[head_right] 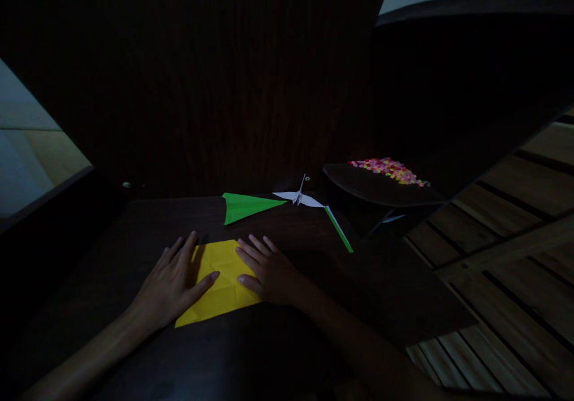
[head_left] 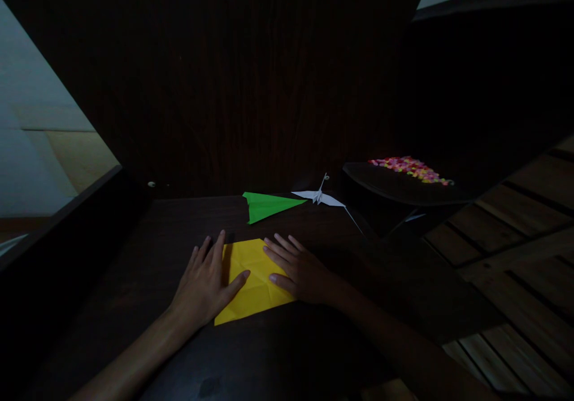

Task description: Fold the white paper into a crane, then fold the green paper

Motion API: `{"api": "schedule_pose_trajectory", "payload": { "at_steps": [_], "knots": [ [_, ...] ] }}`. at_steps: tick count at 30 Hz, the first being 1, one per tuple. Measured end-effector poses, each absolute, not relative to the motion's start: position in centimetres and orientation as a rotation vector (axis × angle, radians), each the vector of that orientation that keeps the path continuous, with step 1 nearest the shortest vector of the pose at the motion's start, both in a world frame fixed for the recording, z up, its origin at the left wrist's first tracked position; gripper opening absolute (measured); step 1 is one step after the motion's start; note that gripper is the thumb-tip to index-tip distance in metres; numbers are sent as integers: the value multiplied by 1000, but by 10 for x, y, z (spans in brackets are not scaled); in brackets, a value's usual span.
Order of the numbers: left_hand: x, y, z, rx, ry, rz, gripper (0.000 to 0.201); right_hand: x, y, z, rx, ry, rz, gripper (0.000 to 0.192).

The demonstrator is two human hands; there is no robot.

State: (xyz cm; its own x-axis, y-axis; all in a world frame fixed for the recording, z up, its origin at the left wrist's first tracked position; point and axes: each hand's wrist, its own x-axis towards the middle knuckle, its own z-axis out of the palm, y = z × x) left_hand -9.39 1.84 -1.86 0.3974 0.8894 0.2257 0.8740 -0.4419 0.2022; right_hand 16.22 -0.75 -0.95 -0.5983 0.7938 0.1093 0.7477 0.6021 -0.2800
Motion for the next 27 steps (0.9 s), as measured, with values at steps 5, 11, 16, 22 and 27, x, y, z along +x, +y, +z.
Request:
{"api": "schedule_pose_trajectory", "payload": {
  "at_steps": [5,11,16,22,27],
  "knots": [
    [-92,18,-18,2587,1602,509,92,162,-8,-9,-1267,-2603,305,61],
    [-92,18,-16,2612,1573,608,89,162,-7,-11,-1289,-2621,305,62],
    [-92,19,-12,2585,1560,701,86,163,-6,-12,-1275,-2612,299,61],
    [-91,17,-6,2568,1504,806,80,163,-7,-12,-1267,-2599,291,61],
    [-90,17,-5,2545,1449,875,77,162,-7,-11,-1266,-2597,289,60]
  ]
}}
